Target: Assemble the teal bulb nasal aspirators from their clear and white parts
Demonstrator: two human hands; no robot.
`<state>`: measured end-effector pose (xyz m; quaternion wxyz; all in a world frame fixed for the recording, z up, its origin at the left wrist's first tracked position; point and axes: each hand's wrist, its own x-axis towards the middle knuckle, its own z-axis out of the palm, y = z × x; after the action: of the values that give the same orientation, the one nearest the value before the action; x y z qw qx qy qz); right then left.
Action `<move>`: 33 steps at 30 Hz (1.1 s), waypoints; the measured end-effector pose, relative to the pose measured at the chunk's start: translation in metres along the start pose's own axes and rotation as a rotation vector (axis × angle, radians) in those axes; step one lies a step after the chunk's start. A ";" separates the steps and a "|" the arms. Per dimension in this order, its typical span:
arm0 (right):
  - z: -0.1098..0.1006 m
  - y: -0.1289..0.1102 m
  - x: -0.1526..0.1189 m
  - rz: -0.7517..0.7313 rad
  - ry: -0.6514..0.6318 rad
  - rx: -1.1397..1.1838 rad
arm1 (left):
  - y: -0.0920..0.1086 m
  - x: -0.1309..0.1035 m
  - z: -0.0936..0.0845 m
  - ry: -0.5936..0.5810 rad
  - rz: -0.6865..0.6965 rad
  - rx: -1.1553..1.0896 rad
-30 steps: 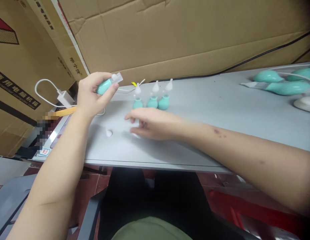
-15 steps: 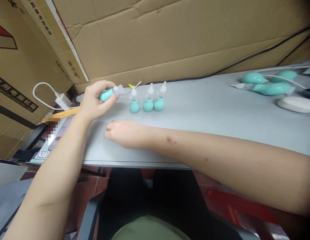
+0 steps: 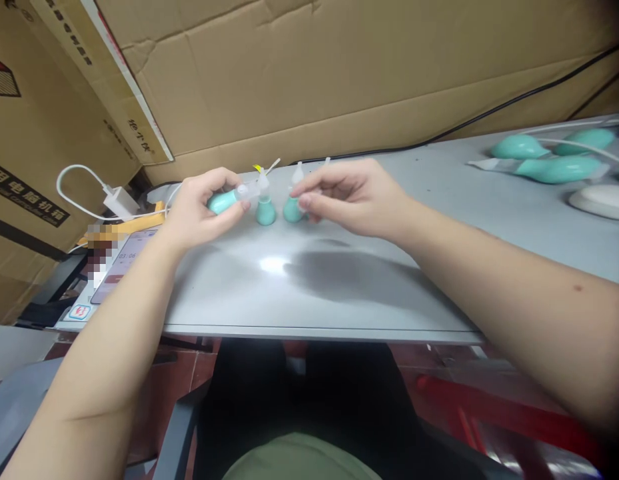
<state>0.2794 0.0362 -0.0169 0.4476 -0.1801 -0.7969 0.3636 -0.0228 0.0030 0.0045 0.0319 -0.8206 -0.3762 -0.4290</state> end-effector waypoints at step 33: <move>0.020 -0.020 -0.002 0.305 0.063 0.317 | 0.010 -0.001 0.015 -0.213 0.153 -0.163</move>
<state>0.2647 0.0134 -0.0101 0.4349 -0.2369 -0.6789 0.5421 -0.0069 0.0006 -0.0028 -0.0424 -0.8875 -0.2779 -0.3650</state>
